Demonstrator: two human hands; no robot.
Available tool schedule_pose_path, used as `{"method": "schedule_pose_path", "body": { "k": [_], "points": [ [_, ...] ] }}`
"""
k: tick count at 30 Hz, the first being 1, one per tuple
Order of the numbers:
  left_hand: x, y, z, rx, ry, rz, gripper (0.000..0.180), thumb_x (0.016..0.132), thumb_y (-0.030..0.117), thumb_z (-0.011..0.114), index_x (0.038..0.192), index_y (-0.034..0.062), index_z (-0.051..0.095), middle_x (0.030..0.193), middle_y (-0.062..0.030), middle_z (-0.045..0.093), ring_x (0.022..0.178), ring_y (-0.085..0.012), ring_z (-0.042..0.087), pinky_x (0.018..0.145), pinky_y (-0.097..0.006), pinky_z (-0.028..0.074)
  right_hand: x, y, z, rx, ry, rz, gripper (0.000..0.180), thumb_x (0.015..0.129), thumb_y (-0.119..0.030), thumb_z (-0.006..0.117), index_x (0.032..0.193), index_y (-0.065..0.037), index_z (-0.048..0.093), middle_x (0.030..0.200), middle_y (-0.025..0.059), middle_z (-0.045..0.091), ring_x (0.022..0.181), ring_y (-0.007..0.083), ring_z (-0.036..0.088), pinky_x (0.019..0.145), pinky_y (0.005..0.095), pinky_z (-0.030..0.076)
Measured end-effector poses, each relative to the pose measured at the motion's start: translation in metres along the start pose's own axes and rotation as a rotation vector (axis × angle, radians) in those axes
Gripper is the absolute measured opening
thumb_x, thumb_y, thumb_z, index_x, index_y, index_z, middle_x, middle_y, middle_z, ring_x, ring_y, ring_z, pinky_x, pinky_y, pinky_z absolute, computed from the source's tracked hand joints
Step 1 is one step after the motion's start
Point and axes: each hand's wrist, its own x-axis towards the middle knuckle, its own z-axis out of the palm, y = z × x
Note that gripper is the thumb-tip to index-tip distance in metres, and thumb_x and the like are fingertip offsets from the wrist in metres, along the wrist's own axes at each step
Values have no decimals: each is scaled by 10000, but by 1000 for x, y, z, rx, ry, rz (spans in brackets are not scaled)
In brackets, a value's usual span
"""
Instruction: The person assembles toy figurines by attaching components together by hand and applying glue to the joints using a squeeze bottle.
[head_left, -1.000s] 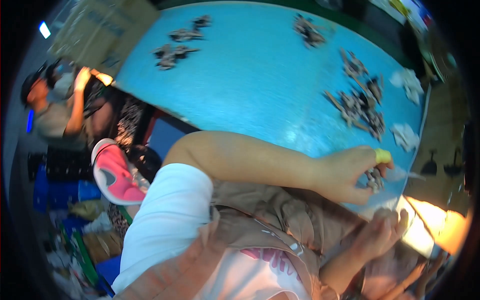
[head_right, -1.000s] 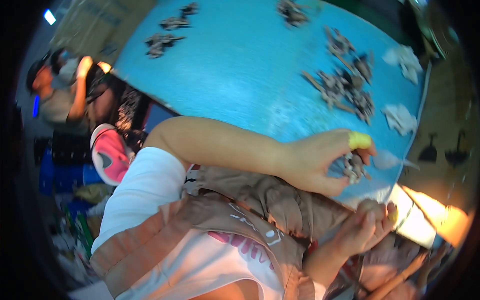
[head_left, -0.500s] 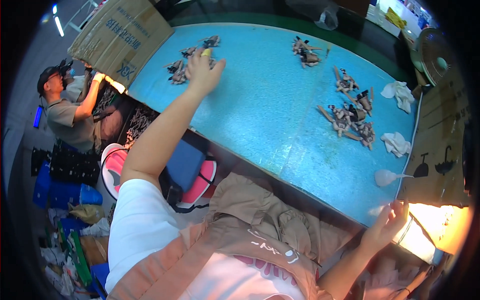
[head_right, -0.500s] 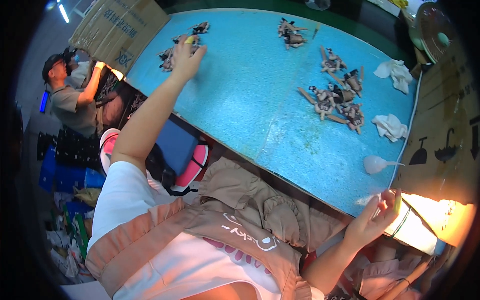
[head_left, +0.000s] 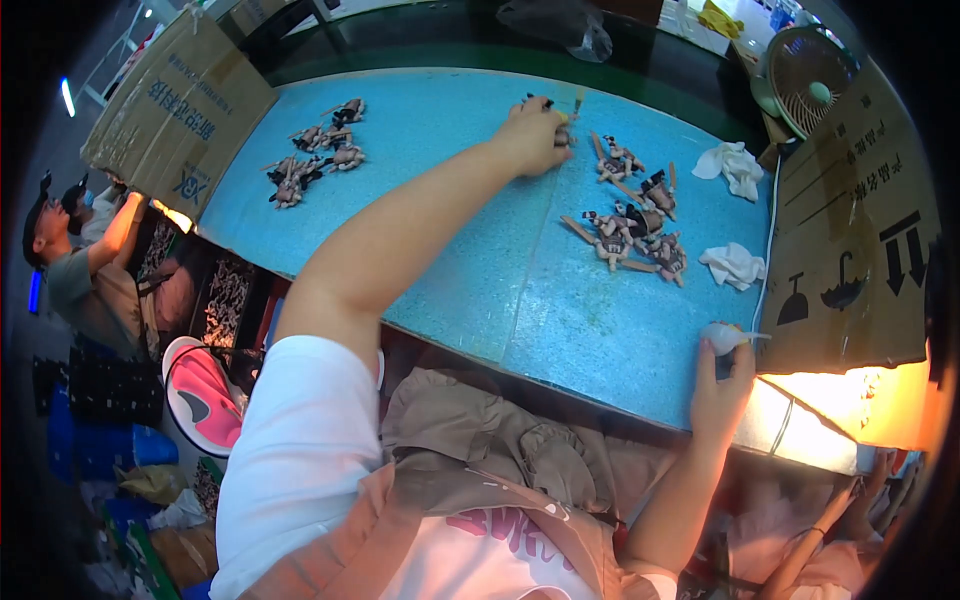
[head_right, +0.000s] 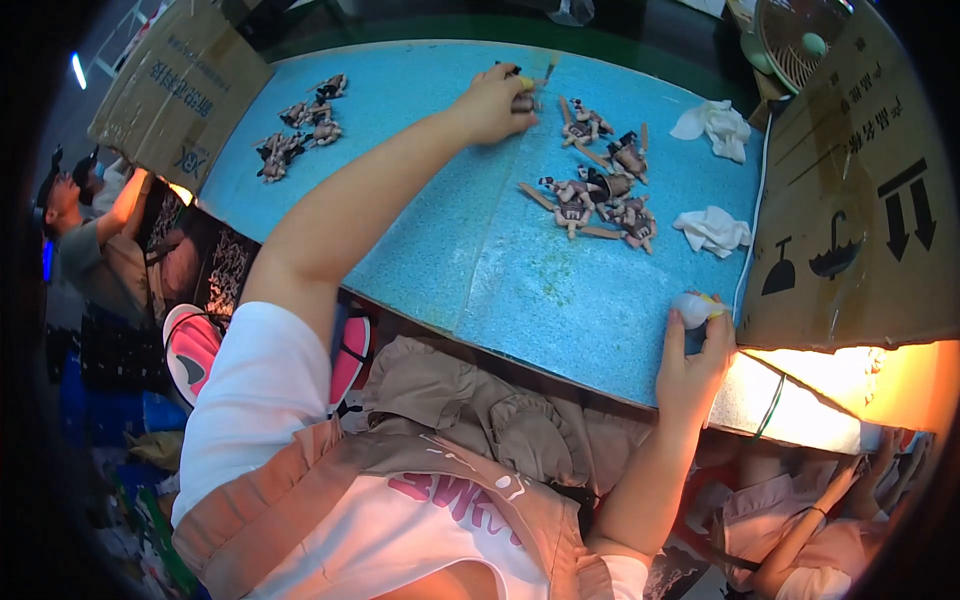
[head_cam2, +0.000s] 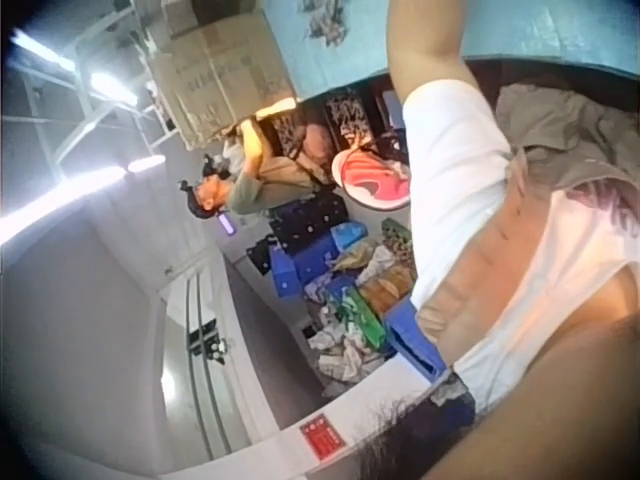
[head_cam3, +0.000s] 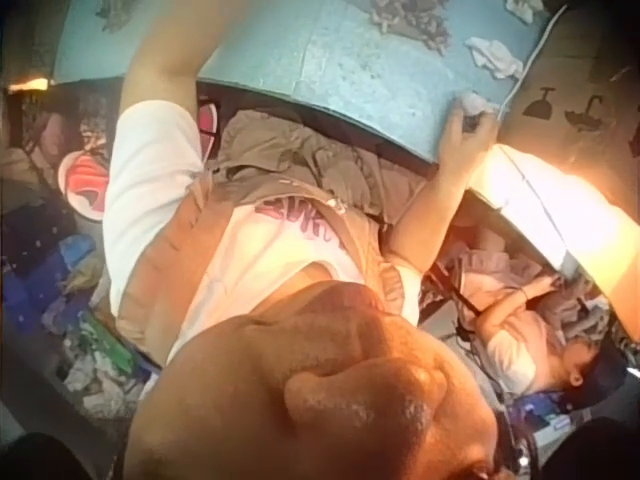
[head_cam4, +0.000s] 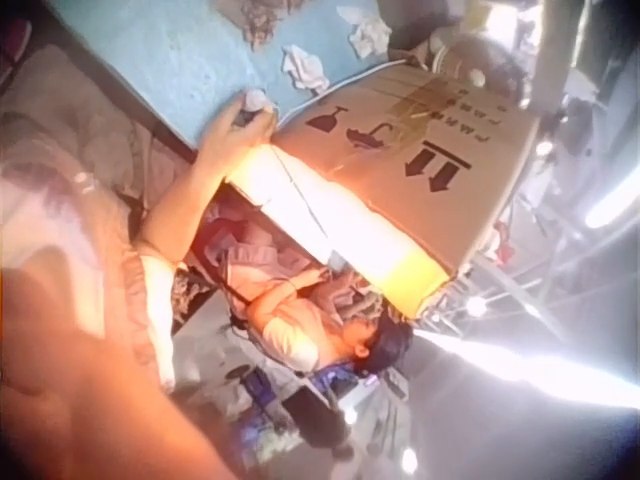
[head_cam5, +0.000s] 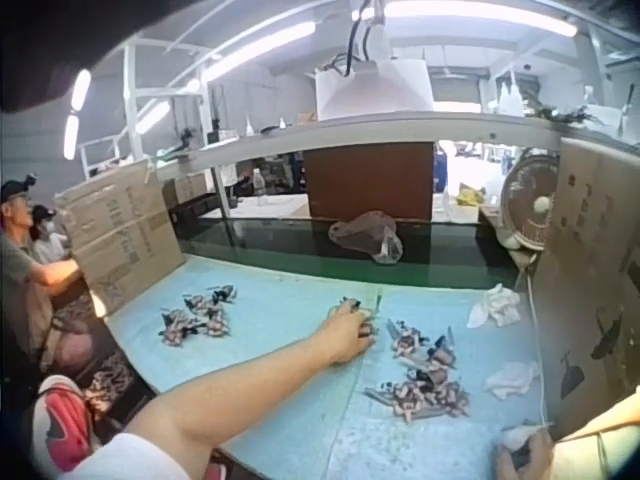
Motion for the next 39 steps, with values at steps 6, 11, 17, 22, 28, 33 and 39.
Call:
{"method": "schedule_pose_path", "body": {
  "k": [6, 11, 17, 22, 28, 33, 39],
  "points": [
    [-51, 39, -19, -304, 352, 143, 337, 753, 237, 690, 1036, 70, 615, 1232, -179, 467, 1104, -330, 470, 908, -376, 394, -2, -4, -5, 100, 53, 111, 223, 848, -111, 574, 1015, 31, 533, 938, 165, 588, 905, 246, 552, 821, 328, 407],
    [-67, 67, -19, -461, 318, 300, 280, 770, 148, 664, 1034, 82, 602, 1248, -149, 440, 1048, -301, 484, 844, -337, 422, -1, 2, 1, 163, 36, 46, 261, 883, -140, 540, 1075, 33, 510, 923, 146, 587, 864, 207, 546, 788, 301, 415],
    [-91, 74, -29, -254, 346, 402, 333, 760, 97, 639, 1076, 40, 551, 1208, -139, 464, 1014, -301, 489, 853, -361, 423, -10, 0, -2, 161, 27, 83, 331, 879, -150, 561, 1151, 16, 474, 929, 127, 590, 869, 186, 548, 803, 292, 412],
    [-135, 50, -46, -3, 40, 264, 361, 761, 84, 624, 1108, 30, 543, 1194, -151, 514, 1076, -326, 468, 899, -388, 407, -15, 5, -1, 291, 61, 104, 404, 861, -111, 588, 1208, 18, 426, 964, 125, 582, 875, 156, 545, 806, 273, 411],
    [-122, 36, -58, -105, 198, 243, 378, 770, 141, 626, 1122, 26, 551, 1145, -170, 532, 995, -332, 519, 860, -391, 425, -8, -5, -5, 300, 30, 4, 346, 910, -128, 497, 1213, 21, 425, 1013, 140, 571, 889, 145, 547, 787, 262, 431],
    [-112, 38, -53, -100, -153, 107, 444, 761, 165, 640, 1155, 0, 519, 1008, -190, 542, 887, -317, 548, 766, -371, 447, -15, -1, -17, 545, 84, 102, 387, 880, -168, 514, 1214, 13, 439, 1002, 128, 565, 794, 133, 526, 739, 261, 437],
    [-125, 93, -52, -580, -204, 144, 371, 786, 124, 660, 1093, -31, 521, 924, -96, 565, 825, -161, 563, 712, -258, 466, -22, -9, -38, 1428, 26, 441, 422, 842, -278, 516, 1175, -21, 477, 772, 55, 520, 639, 114, 444, 618, 277, 374]
  ]
}}
